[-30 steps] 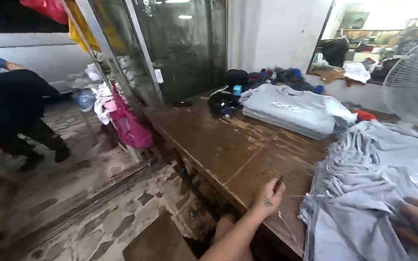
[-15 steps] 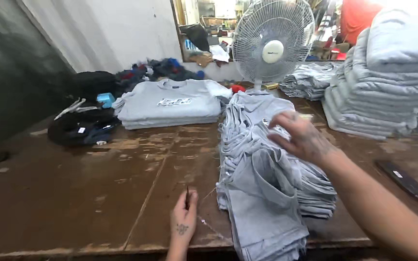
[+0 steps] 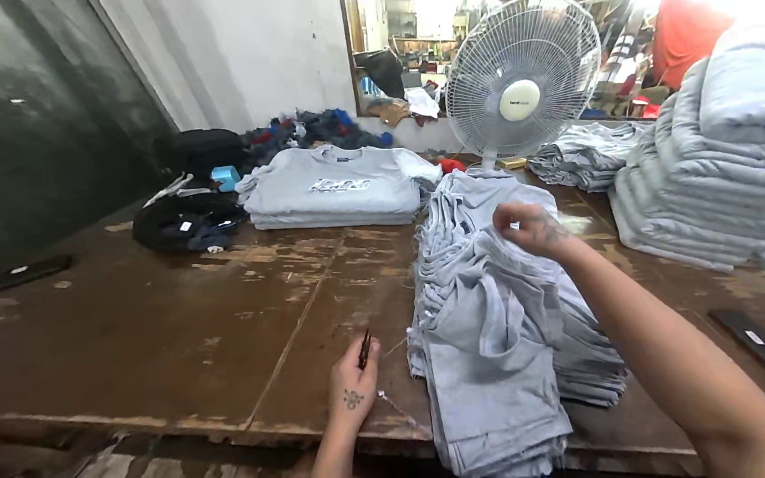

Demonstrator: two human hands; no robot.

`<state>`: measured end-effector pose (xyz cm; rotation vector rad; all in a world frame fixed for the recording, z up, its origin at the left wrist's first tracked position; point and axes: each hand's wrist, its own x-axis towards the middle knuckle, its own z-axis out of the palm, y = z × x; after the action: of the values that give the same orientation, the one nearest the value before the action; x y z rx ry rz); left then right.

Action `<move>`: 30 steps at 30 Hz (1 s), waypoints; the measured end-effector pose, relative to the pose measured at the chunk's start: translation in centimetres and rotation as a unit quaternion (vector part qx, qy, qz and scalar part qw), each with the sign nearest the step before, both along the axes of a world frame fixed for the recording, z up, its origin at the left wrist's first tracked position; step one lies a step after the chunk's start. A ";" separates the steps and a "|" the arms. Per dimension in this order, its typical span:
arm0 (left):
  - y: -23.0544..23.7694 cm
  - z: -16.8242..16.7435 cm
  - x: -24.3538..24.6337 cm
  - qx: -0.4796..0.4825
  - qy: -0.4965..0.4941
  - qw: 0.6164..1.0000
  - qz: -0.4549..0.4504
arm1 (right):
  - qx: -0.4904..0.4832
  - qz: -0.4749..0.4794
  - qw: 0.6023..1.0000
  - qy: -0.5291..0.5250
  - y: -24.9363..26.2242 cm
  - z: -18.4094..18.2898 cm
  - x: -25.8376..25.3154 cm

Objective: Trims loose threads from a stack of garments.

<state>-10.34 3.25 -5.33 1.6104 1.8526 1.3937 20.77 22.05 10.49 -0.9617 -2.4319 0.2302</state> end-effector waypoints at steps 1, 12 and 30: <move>-0.1 0.1 0.0 -0.003 -0.008 1.000 0.000 | -0.044 -0.048 0.998 -0.012 1.8 -1.2 0.6; 0.4 0.5 -0.3 -0.077 0.015 0.992 -0.099 | 0.153 0.029 0.987 0.039 -14.2 -4.3 0.5; -0.2 0.3 0.7 -0.021 0.073 0.996 -0.043 | 0.136 -0.141 0.976 0.098 -10.2 -7.0 4.5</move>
<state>-9.59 3.09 -5.03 1.7909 1.8543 1.2232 25.26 11.84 3.51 -1.0858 -2.0533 -0.1032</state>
